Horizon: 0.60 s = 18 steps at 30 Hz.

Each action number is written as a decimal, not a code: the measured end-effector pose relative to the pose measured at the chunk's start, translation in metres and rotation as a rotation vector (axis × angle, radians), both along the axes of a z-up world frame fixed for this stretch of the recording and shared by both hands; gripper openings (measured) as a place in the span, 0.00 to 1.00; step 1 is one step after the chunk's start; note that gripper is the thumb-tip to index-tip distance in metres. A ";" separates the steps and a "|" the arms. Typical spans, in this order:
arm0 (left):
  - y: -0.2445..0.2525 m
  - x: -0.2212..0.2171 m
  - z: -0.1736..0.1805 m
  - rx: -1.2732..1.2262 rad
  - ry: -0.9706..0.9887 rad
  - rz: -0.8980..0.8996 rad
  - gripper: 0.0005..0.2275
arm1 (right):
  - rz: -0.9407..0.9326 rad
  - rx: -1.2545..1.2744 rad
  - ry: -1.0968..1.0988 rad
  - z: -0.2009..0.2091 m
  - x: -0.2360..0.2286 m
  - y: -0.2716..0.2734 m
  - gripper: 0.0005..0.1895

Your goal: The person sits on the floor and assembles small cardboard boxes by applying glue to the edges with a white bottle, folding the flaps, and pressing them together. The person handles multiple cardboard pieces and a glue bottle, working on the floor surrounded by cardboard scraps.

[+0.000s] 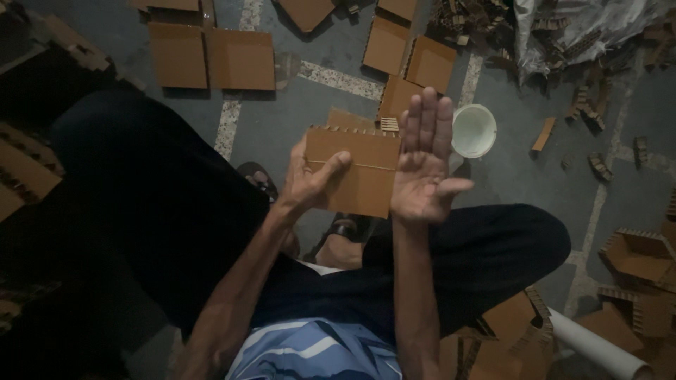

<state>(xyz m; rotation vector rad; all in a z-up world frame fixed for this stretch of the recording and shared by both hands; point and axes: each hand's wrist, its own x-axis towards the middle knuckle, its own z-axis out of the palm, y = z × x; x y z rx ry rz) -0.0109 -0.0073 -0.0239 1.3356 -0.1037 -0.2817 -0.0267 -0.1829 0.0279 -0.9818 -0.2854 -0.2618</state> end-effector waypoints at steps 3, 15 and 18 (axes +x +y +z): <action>0.005 0.001 0.007 0.023 0.072 0.041 0.25 | 0.062 0.104 0.028 0.002 -0.003 0.001 0.54; 0.005 0.002 -0.007 -0.098 0.078 0.043 0.21 | 0.018 -0.027 -0.014 -0.003 -0.017 0.008 0.54; 0.005 0.002 -0.009 -0.018 0.082 0.051 0.21 | 0.006 -0.026 -0.002 -0.007 -0.020 0.010 0.54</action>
